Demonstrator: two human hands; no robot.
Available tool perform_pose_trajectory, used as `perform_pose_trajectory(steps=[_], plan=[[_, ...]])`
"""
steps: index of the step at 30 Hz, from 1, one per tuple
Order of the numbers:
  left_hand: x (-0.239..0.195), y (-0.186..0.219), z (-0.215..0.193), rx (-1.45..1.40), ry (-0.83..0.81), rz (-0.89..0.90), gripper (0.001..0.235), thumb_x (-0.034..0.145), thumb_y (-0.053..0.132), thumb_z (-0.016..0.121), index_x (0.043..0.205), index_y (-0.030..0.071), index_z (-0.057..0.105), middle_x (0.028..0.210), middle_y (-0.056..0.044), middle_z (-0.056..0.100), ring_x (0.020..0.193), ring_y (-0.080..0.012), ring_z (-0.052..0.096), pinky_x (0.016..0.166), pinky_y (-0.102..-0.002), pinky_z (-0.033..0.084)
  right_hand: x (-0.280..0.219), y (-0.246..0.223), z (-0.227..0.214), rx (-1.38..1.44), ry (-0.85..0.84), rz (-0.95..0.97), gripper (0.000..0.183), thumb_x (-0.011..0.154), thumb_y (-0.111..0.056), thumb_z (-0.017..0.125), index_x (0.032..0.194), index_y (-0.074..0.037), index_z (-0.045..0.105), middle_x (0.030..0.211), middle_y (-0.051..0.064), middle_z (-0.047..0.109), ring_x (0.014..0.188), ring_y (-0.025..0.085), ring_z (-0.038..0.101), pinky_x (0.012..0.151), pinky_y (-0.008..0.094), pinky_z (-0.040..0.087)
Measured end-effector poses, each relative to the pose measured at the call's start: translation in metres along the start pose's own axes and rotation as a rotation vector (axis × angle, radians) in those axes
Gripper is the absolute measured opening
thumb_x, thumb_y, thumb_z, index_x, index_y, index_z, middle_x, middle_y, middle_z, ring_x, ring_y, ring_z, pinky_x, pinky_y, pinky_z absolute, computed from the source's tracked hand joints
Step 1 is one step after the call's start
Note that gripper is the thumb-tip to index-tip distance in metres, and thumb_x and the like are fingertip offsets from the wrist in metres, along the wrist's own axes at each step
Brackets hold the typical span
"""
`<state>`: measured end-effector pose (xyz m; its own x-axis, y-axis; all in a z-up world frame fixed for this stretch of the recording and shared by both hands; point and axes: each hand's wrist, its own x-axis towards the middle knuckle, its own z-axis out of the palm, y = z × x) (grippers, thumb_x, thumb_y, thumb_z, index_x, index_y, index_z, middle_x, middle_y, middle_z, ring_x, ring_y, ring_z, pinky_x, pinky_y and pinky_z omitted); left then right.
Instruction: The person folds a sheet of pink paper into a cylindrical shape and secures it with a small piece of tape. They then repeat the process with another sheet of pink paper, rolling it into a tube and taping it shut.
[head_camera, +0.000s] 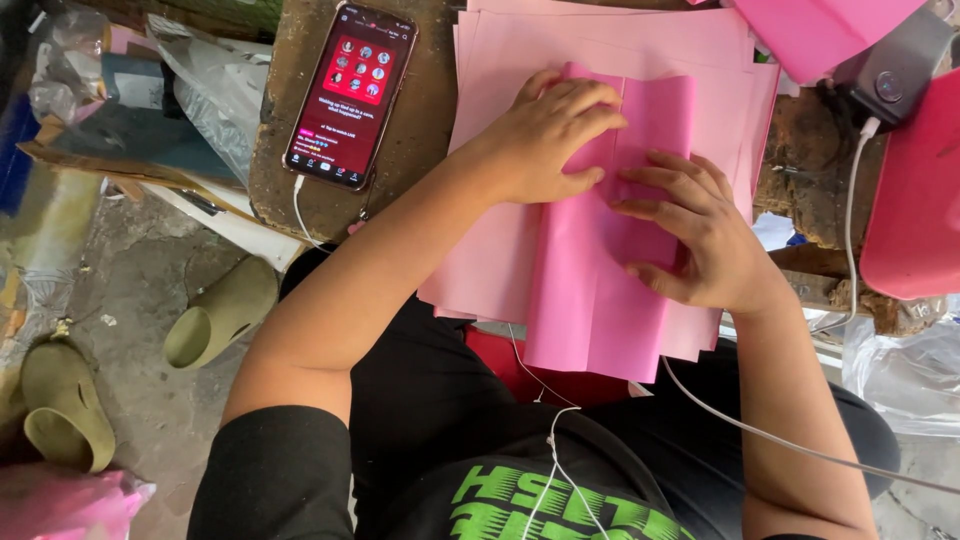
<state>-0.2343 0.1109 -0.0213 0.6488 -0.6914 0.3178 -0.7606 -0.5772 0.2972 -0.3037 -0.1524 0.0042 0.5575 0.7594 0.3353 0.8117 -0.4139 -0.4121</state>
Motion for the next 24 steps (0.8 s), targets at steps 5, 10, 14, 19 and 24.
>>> perform_pose_trajectory(steps=[5,10,14,19,24], plan=[[0.0009,-0.0003,0.0002,-0.011,-0.005,-0.005,0.050,0.092,0.038,0.074,0.132,0.010,0.059,0.135,-0.005,0.052,0.130,-0.0248,0.052,0.113,-0.053,0.022,0.0012,0.0000,0.0003,0.013,0.008,-0.014,0.056,0.082,-0.031,0.074,0.133,-0.008,0.067,0.145,0.016,0.059,0.147,0.042,0.046,0.122,0.060,0.030],[0.0012,-0.0011,0.0016,-0.011,0.003,-0.001,0.050,0.092,0.038,0.074,0.131,0.011,0.059,0.135,-0.005,0.053,0.129,-0.0248,0.052,0.113,-0.053,0.021,0.0015,-0.0001,0.0004,0.015,0.015,-0.022,0.055,0.081,-0.029,0.074,0.132,-0.008,0.067,0.143,0.015,0.060,0.146,0.042,0.047,0.121,0.059,0.032],[0.0018,-0.0012,0.0008,-0.022,-0.007,-0.004,0.050,0.092,0.038,0.073,0.131,0.010,0.060,0.135,-0.006,0.052,0.130,-0.0255,0.051,0.114,-0.054,0.020,0.0033,-0.0023,-0.0007,0.024,0.012,-0.025,0.054,0.082,-0.029,0.074,0.132,-0.007,0.067,0.144,0.015,0.060,0.147,0.042,0.046,0.122,0.059,0.032],[0.0030,-0.0021,0.0023,-0.018,-0.012,-0.015,0.050,0.091,0.039,0.074,0.131,0.011,0.062,0.136,-0.006,0.051,0.130,-0.0261,0.050,0.114,-0.054,0.020,0.0026,-0.0018,-0.0004,0.025,0.011,-0.021,0.054,0.083,-0.030,0.073,0.132,-0.009,0.067,0.144,0.014,0.060,0.148,0.042,0.045,0.122,0.058,0.031],[0.0031,-0.0034,0.0033,-0.015,-0.026,-0.014,0.053,0.092,0.041,0.071,0.134,0.011,0.060,0.138,-0.007,0.051,0.134,-0.0255,0.048,0.115,-0.053,0.017,0.0020,-0.0015,-0.0005,0.013,0.003,-0.019,0.056,0.080,-0.027,0.075,0.132,-0.009,0.068,0.145,0.015,0.060,0.148,0.042,0.045,0.122,0.058,0.031]])
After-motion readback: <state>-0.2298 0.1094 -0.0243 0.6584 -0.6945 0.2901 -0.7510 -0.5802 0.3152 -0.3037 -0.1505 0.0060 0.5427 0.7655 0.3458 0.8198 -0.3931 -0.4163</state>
